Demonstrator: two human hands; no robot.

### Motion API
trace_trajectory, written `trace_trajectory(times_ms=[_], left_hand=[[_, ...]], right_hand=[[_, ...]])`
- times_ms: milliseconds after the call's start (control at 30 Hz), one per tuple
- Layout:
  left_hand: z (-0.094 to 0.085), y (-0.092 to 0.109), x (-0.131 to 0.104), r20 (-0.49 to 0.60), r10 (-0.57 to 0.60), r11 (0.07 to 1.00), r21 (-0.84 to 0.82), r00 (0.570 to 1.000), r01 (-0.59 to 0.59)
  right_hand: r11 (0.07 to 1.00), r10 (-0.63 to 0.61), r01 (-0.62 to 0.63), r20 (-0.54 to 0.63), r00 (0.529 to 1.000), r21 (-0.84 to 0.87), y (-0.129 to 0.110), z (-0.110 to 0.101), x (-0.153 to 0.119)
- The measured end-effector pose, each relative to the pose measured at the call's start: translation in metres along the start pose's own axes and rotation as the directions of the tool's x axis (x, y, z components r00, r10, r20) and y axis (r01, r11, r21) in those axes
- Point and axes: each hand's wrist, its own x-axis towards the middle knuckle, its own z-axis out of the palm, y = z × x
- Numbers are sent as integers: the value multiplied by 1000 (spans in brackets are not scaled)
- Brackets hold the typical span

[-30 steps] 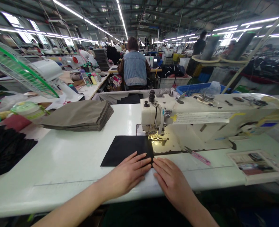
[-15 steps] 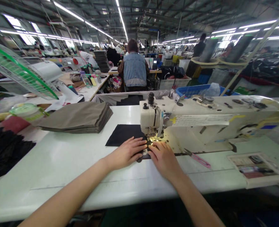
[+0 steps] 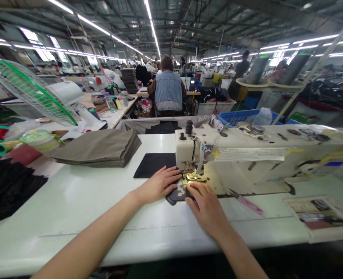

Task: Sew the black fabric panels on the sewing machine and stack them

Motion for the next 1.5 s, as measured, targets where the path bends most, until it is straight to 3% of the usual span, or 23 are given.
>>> trace_trajectory(times_ms=[167,400,600,700,800,867,967,1067,1133,1200,1233,1300,1400,1500], left_hand=[[4,-2,-3,-19,4,1000,3,1000,-4],[4,2,0,-1,-97,994,58,995,97],[-1,8,-8,16,-105,990,92,994,103],[-6,15,-17,-57,-129,978,156,990,137],[-7,18,-22,-163,-264,928,226,951,297],[-4,16,-24,-159,-320,901,253,934,352],[-5,8,-25,-87,-324,904,264,942,335],[-23,-8,-27,-150,-333,895,259,931,362],[-48,-25,-32,-277,-396,846,260,875,465],[-76,-46,-42,-371,-519,751,232,770,618],[-88,-58,-48,-387,-576,703,214,720,678],[-104,-81,-61,-364,-650,648,192,667,737],[-106,-108,-76,-316,-710,607,178,630,774],[-101,-123,-85,-347,-750,544,159,563,824]], right_hand=[[1000,-10,9,-25,1000,-14,0,5,-12],[1000,-19,18,-31,999,-21,1,3,-13],[1000,-2,0,-109,994,-15,4,3,-26],[1000,0,-1,-117,993,-15,3,2,-26],[1000,-7,4,-114,993,-21,3,4,-25],[1000,-19,16,-123,992,-25,4,6,-26],[998,-53,48,-156,986,-35,8,11,-29],[990,-133,120,-213,968,-74,15,15,-30],[973,-222,197,-242,944,-124,20,18,-29],[947,-305,264,-261,916,-182,26,20,-27],[935,-339,290,-269,902,-207,29,22,-27],[912,-390,328,-276,879,-245,37,25,-26],[882,-441,370,-232,867,-291,50,33,-27],[864,-463,393,-191,865,-315,61,40,-29]])
